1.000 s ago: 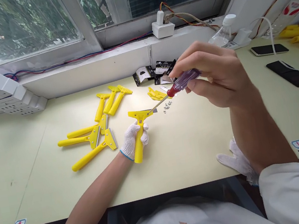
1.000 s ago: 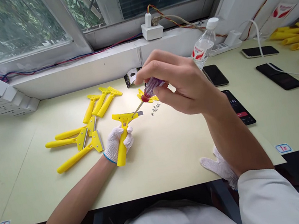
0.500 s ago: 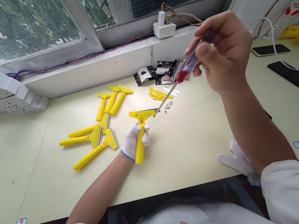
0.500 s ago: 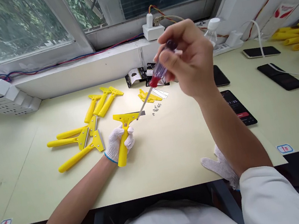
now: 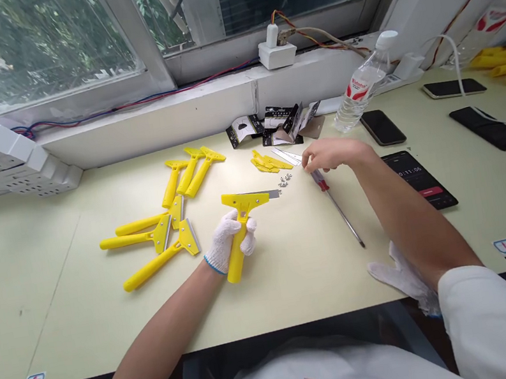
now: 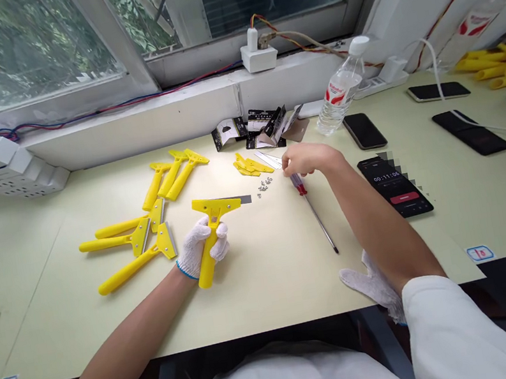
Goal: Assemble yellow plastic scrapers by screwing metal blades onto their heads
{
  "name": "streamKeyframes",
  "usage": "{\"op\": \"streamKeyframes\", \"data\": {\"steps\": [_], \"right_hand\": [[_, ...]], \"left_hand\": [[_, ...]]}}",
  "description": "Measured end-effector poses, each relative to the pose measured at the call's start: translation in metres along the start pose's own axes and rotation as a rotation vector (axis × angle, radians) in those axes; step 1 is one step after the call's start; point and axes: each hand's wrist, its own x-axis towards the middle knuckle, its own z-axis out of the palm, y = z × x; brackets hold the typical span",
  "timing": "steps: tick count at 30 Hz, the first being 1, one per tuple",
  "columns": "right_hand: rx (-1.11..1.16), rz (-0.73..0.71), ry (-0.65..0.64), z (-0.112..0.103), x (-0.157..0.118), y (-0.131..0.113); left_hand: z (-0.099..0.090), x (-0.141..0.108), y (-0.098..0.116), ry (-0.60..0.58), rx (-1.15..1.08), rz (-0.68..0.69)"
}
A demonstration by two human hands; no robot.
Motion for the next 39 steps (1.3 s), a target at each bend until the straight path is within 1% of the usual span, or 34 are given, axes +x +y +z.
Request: {"op": "streamKeyframes", "data": {"steps": [2,3,4,5,6,8,10,12,17,19,22,25,28,30,32,36,39], "right_hand": [[-0.076,0.053,0.169,-0.002,-0.01,-0.012],[-0.087,0.04,0.238,-0.003,-0.017,-0.02],[-0.069,-0.011,0.258,-0.004,-0.025,-0.029],[-0.013,-0.138,0.228,-0.005,-0.034,-0.038],[0.074,-0.302,0.14,-0.006,-0.042,-0.047],[0.212,-0.546,-0.055,-0.005,-0.057,-0.064],[0.259,-0.697,-0.179,-0.003,-0.067,-0.074],[0.27,-0.754,-0.236,0.0,-0.071,-0.079],[0.335,-0.682,-0.234,0.004,-0.071,-0.081],[0.356,-0.666,-0.232,0.004,-0.072,-0.081],[0.351,-0.632,-0.198,0.005,-0.072,-0.084],[0.336,-0.605,-0.178,0.01,-0.07,-0.087],[0.35,-0.583,-0.186,0.015,-0.069,-0.092],[0.379,-0.571,-0.195,0.017,-0.069,-0.095],[0.422,-0.569,-0.21,0.016,-0.071,-0.096],[0.555,-0.562,-0.272,0.012,-0.076,-0.096],[0.595,-0.536,-0.305,0.011,-0.077,-0.095]], "left_hand": [[0.001,-0.001,0.0,-0.021,0.01,-0.008],[0.002,-0.002,0.0,-0.033,0.02,-0.01],[0.002,-0.003,0.001,-0.046,0.034,-0.013],[0.003,-0.004,0.001,-0.059,0.052,-0.017],[0.003,-0.005,0.001,-0.071,0.074,-0.022],[0.004,-0.007,0.001,-0.09,0.117,-0.03],[0.004,-0.009,0.001,-0.096,0.144,-0.027],[0.004,-0.011,0.001,-0.097,0.161,-0.02],[0.008,-0.012,0.005,-0.097,0.183,-0.019],[0.014,-0.012,0.01,-0.092,0.18,-0.019],[0.027,-0.011,0.018,-0.051,0.185,-0.03],[0.039,-0.012,0.024,0.031,0.243,-0.04],[0.044,-0.013,0.026,0.173,0.413,-0.025],[0.046,-0.014,0.026,0.233,0.519,0.001],[0.046,-0.014,0.026,0.25,0.567,0.023],[0.046,-0.015,0.026,0.259,0.564,0.026],[0.048,-0.017,0.027,0.239,0.576,0.017]]}}
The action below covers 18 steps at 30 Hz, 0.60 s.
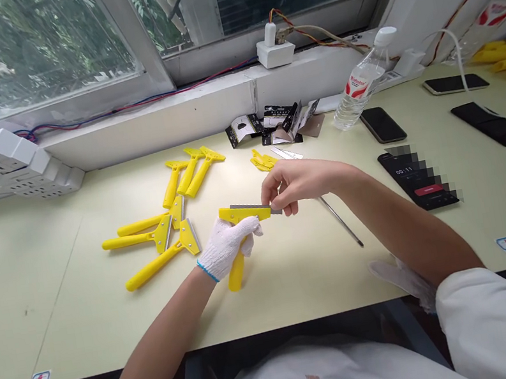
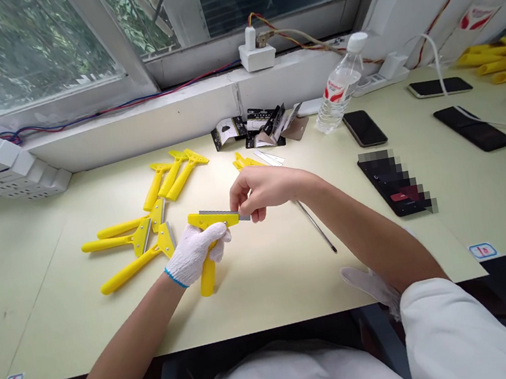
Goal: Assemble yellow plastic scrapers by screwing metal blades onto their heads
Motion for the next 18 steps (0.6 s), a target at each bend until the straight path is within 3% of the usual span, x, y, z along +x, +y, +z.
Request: {"op": "streamKeyframes", "data": {"steps": [18], "right_hand": [[0.136,0.015,-0.004,0.007,0.014,0.01]], "left_hand": [[0.005,-0.003,0.008,-0.036,0.135,0.0]]}}
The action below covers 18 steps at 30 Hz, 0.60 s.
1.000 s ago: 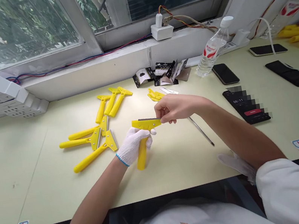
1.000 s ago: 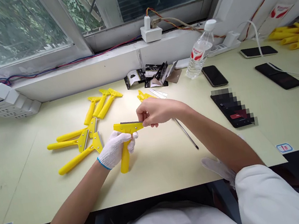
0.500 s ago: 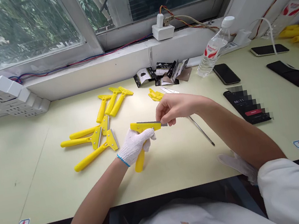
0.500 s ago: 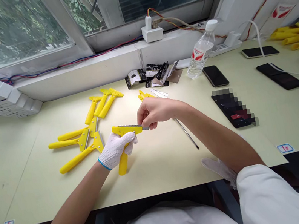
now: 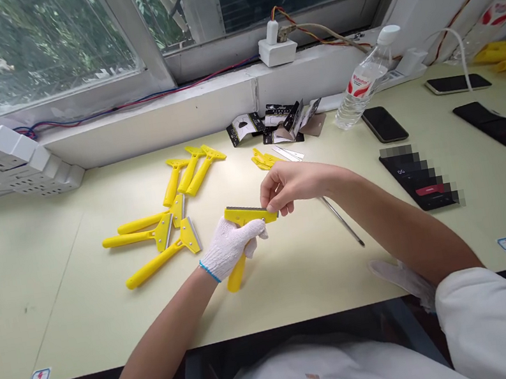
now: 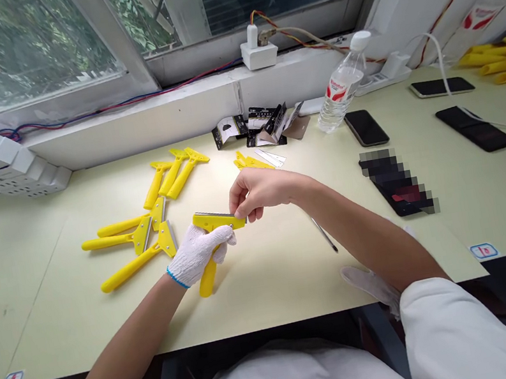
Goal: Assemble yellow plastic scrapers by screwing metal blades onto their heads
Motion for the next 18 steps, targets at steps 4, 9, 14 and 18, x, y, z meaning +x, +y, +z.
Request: {"op": "streamKeyframes", "data": {"steps": [4,9,14,18], "right_hand": [[0.014,-0.011,0.04,0.004,0.003,0.0],[-0.006,-0.011,0.094,0.008,0.002,-0.002],[-0.05,0.011,0.097,0.011,0.001,-0.005],[-0.045,0.006,0.109,0.012,0.004,-0.002]], "left_hand": [[-0.002,0.001,0.0,0.018,0.0,0.004],[-0.001,0.001,0.0,0.016,0.016,0.004],[0.001,0.001,-0.002,0.021,0.017,-0.003],[0.001,0.002,-0.004,0.023,-0.001,-0.011]]}}
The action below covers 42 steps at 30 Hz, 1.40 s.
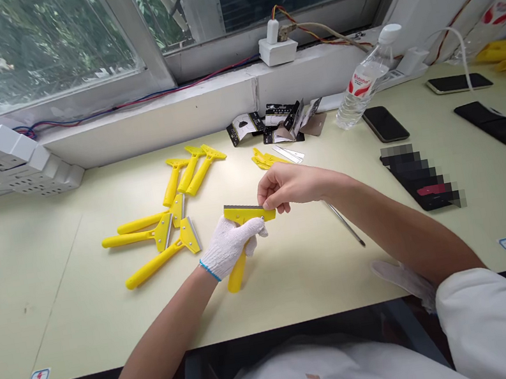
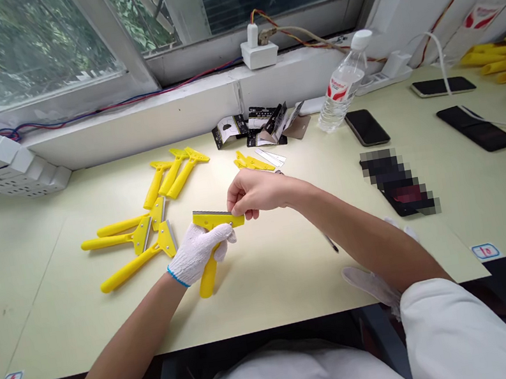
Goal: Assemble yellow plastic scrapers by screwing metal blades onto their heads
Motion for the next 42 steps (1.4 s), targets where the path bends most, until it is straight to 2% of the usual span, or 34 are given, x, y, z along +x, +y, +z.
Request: {"op": "streamKeyframes", "data": {"steps": [10,13,21,27,33,42], "right_hand": [[-0.104,-0.042,0.047,0.003,0.0,-0.001],[-0.151,-0.057,0.001,0.001,-0.001,-0.002],[-0.091,-0.072,-0.151,-0.005,0.0,0.002],[-0.2,-0.067,-0.17,-0.008,-0.002,-0.001],[-0.184,-0.089,-0.275,-0.007,0.003,0.004],[-0.129,-0.059,-0.265,-0.011,-0.002,0.004]], "left_hand": [[0.0,0.003,-0.005,0.025,-0.08,0.007],[0.0,0.002,-0.005,0.011,-0.05,0.006],[0.001,-0.001,-0.002,-0.082,0.043,-0.039],[0.001,-0.002,0.0,-0.103,0.04,-0.056],[0.001,-0.005,0.003,-0.166,0.092,-0.044],[-0.003,-0.005,0.005,-0.182,0.104,-0.016]]}}
